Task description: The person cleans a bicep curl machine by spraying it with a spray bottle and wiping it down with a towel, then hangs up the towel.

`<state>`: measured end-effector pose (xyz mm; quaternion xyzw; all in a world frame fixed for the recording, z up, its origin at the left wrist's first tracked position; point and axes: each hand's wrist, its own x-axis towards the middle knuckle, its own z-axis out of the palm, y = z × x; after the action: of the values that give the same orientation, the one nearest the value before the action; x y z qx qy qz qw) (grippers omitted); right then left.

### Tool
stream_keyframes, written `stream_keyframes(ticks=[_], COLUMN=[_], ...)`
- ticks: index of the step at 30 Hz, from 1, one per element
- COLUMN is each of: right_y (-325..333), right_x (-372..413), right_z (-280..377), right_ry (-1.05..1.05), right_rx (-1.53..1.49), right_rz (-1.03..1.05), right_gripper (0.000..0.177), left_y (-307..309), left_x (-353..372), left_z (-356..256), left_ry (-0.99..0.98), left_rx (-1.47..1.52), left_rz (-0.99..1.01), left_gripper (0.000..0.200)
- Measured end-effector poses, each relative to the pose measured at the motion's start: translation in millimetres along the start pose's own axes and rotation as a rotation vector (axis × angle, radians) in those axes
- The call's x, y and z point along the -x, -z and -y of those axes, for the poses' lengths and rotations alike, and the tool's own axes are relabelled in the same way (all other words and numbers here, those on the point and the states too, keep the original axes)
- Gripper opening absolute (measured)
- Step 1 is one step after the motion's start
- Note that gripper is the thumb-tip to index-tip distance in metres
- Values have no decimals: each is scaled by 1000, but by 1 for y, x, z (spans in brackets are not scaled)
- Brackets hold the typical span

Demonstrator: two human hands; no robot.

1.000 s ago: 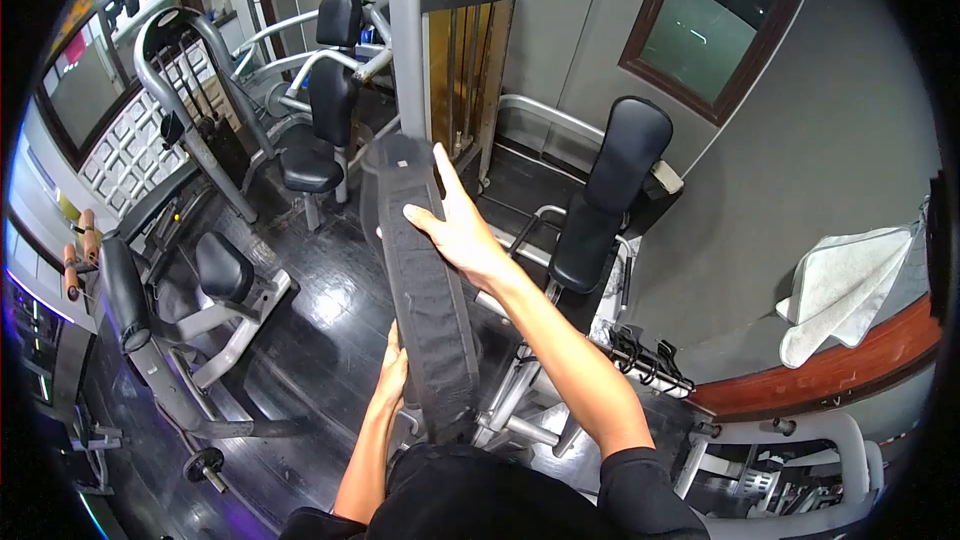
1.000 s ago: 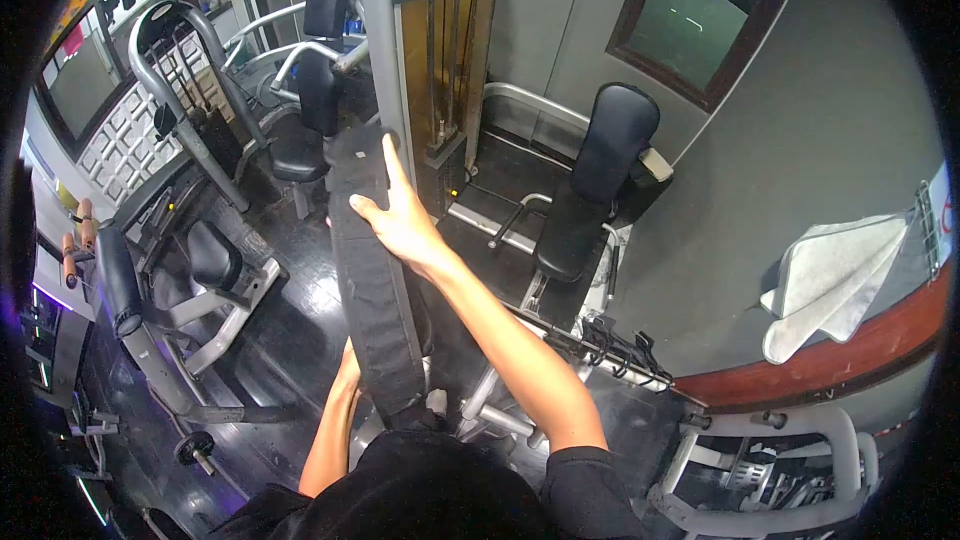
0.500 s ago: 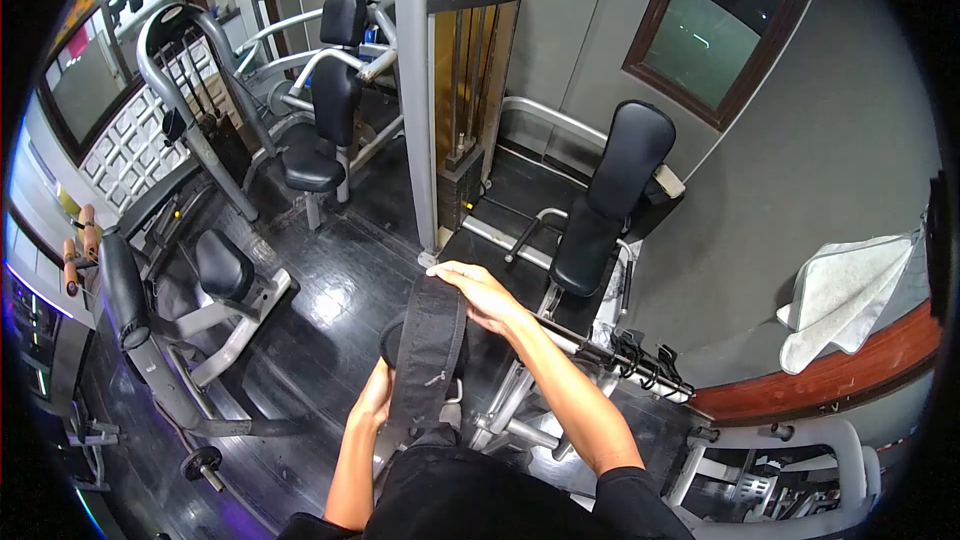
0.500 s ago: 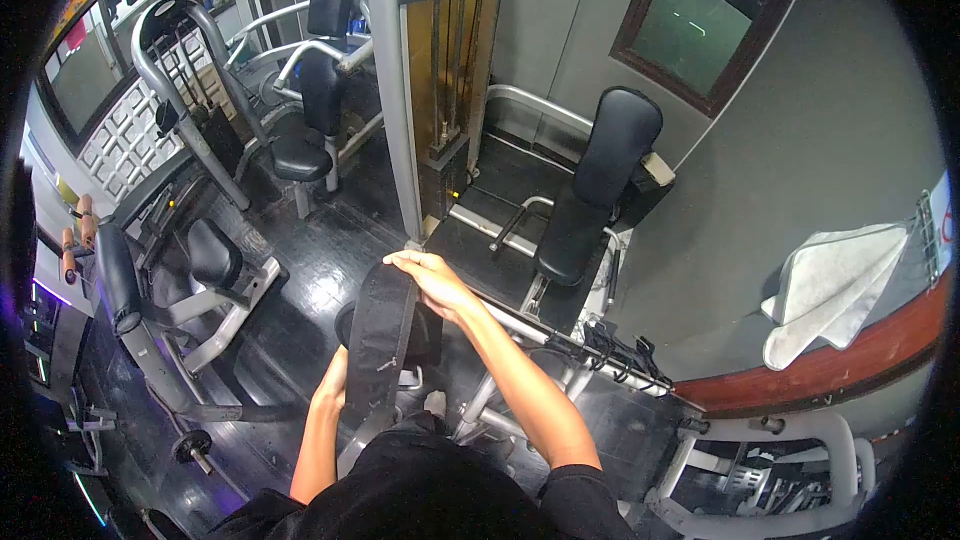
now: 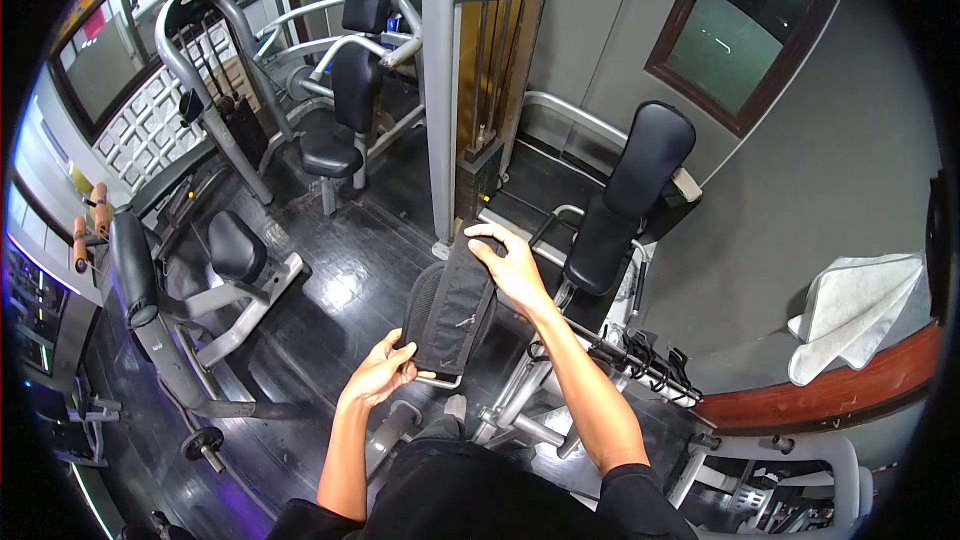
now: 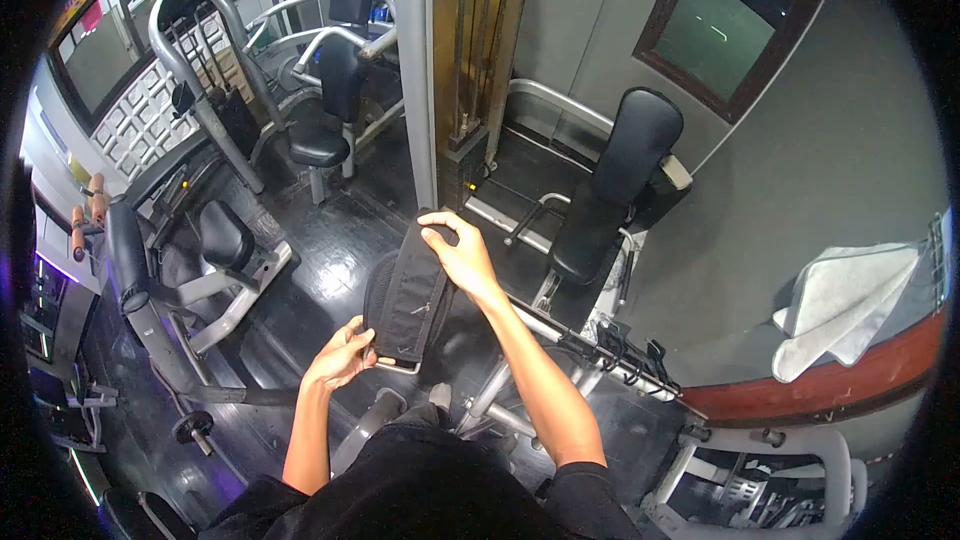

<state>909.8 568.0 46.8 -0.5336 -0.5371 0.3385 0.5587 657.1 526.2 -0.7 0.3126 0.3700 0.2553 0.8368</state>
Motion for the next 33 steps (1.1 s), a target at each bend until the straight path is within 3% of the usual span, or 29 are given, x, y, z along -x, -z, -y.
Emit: stream_keyframes(ticks=[2,4,7,11,17,19,22,26,28,33], right_y=[-1,-1,-6,-15,-15,-15,-14,-17,-19,-22], right_x=[3,6,13,20,32,33,38,42,44,52], right_z=[12,21,24,18,15,10,9,1,-1,-10], right_ry=[57,113,117,156,192,182,119,71,51,52], right_rx=[52,106,-32,-87,2,-3,-25,-17,44,177], right_rz=[16,28,46,-92,-85,-95,-50,-64,-65,58], right_gripper=[18,20,20,17,18,19,20,21,22,30], left_y=[9,6,13,1,-3,-3,-6,-9,-13,-25], left_x=[-9,-15,-23,-22,-25,-27,-26,-26,-26,-31], left_z=[5,6,11,5,3,2,3,4,-3,-10], left_ry=[3,12,51,103,106,112,103,-16,-91,-88], left_rx=[50,43,53,0,58,22,21,49,68,76], left_rz=[43,-61,-68,-95,-81,59,88,109,230,52], left_gripper=[41,73,78,75,65,53,47,56,60,48])
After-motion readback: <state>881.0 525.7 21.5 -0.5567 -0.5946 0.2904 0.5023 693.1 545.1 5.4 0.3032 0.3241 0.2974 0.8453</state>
